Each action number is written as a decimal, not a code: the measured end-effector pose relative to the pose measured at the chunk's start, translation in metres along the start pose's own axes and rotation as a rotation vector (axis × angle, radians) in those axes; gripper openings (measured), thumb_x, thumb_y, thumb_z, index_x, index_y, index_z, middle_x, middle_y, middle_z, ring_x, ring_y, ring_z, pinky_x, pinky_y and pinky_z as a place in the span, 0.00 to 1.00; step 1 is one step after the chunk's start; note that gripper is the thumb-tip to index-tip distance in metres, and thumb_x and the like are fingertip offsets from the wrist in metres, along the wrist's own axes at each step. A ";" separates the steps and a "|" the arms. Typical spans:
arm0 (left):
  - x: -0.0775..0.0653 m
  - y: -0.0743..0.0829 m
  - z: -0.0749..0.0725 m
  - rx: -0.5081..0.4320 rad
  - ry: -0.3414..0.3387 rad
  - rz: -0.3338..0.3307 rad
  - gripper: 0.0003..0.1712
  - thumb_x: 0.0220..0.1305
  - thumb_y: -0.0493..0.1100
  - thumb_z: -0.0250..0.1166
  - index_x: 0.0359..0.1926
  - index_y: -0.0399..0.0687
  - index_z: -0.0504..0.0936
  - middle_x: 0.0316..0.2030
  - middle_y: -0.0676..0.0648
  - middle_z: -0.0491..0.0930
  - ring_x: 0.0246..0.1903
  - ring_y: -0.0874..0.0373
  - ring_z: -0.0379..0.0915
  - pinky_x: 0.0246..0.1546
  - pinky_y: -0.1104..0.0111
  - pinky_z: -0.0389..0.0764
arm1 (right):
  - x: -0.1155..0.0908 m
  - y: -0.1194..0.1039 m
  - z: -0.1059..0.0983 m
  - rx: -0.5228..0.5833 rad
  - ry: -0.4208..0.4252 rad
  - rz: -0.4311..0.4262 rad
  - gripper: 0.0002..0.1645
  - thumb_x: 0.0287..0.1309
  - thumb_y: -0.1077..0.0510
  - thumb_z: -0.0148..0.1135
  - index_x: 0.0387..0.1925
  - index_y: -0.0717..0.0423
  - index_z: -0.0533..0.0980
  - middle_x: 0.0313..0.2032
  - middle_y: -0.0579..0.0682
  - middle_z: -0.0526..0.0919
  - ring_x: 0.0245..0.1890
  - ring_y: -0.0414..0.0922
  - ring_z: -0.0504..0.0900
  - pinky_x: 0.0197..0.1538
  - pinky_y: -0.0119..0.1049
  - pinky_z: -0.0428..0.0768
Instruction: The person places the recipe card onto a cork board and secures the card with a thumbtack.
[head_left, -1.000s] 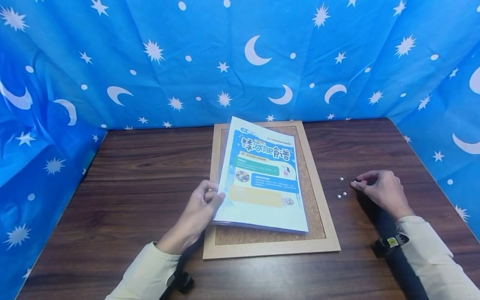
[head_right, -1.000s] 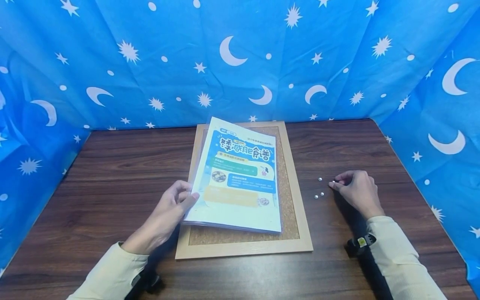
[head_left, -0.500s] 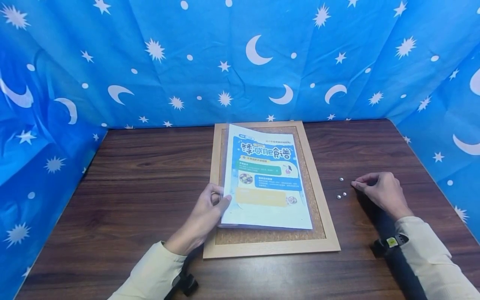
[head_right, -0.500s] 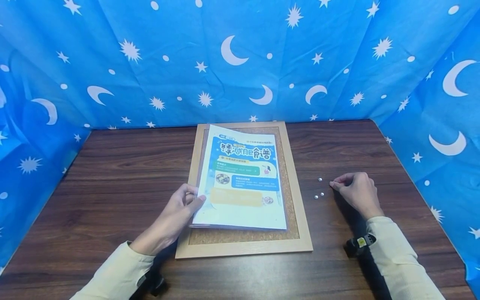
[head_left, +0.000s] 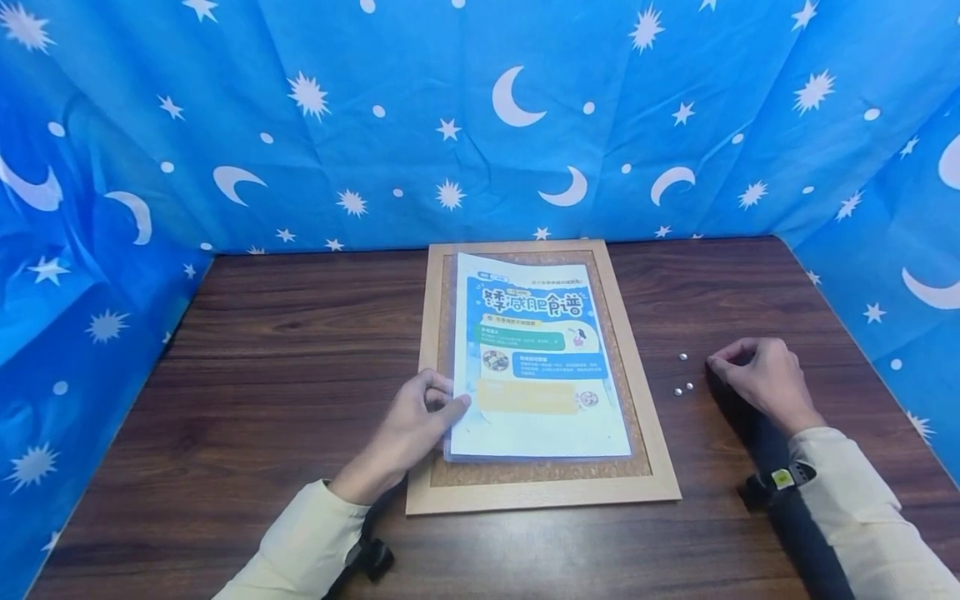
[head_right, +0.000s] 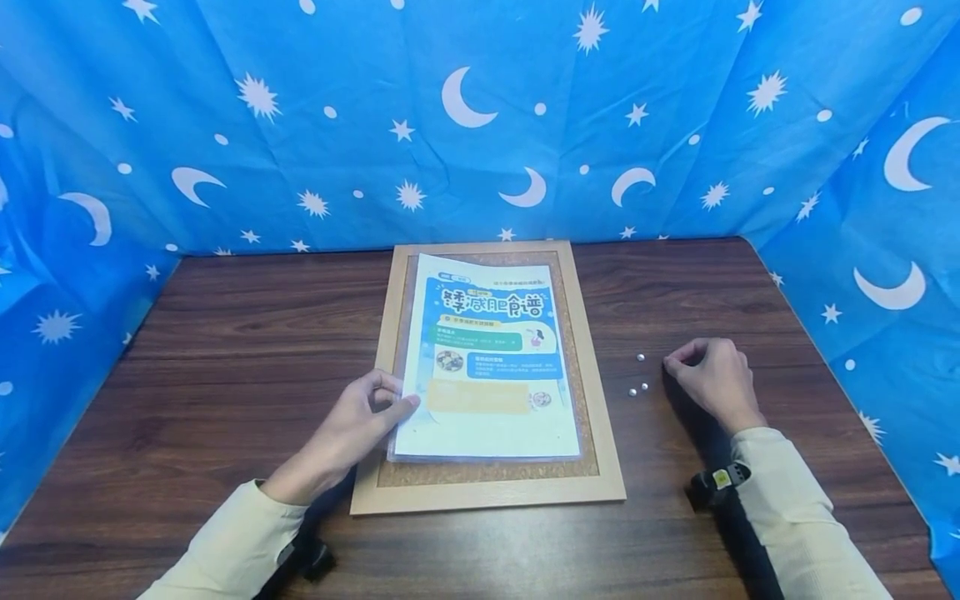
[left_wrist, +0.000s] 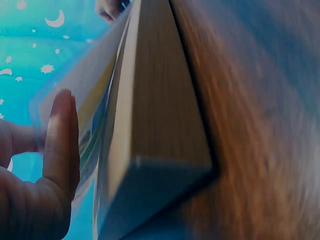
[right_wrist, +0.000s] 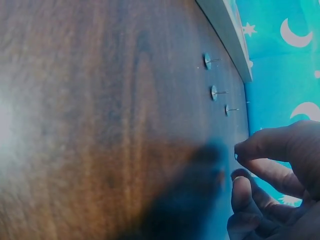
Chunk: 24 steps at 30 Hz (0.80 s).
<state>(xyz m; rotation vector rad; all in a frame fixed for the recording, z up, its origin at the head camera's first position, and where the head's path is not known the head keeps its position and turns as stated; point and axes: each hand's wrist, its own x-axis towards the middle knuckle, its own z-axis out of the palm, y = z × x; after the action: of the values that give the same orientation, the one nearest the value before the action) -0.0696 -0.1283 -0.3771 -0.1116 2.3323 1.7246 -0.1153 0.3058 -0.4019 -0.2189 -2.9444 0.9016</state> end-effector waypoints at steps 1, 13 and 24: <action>0.001 0.000 -0.001 0.014 -0.007 -0.001 0.12 0.67 0.37 0.66 0.46 0.34 0.74 0.32 0.40 0.78 0.26 0.53 0.78 0.24 0.64 0.83 | 0.000 -0.001 -0.001 0.000 0.005 -0.003 0.13 0.61 0.56 0.68 0.33 0.66 0.85 0.31 0.60 0.86 0.29 0.52 0.77 0.30 0.39 0.70; 0.004 0.006 -0.013 0.329 -0.092 -0.007 0.15 0.64 0.42 0.72 0.44 0.36 0.79 0.19 0.46 0.80 0.12 0.56 0.77 0.14 0.69 0.77 | 0.008 -0.015 -0.011 0.056 0.006 -0.019 0.11 0.58 0.58 0.67 0.32 0.65 0.82 0.22 0.51 0.86 0.20 0.43 0.81 0.24 0.34 0.73; 0.006 0.003 -0.016 0.496 -0.103 0.002 0.14 0.65 0.46 0.71 0.41 0.39 0.80 0.15 0.49 0.78 0.12 0.57 0.76 0.13 0.71 0.72 | 0.019 -0.035 -0.012 0.065 0.043 -0.156 0.10 0.62 0.60 0.65 0.37 0.66 0.84 0.22 0.54 0.86 0.18 0.37 0.78 0.20 0.30 0.72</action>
<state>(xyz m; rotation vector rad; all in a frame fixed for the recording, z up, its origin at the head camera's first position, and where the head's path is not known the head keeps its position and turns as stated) -0.0780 -0.1416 -0.3710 0.0656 2.5961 1.0747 -0.1371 0.2865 -0.3722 -0.0044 -2.8401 0.9552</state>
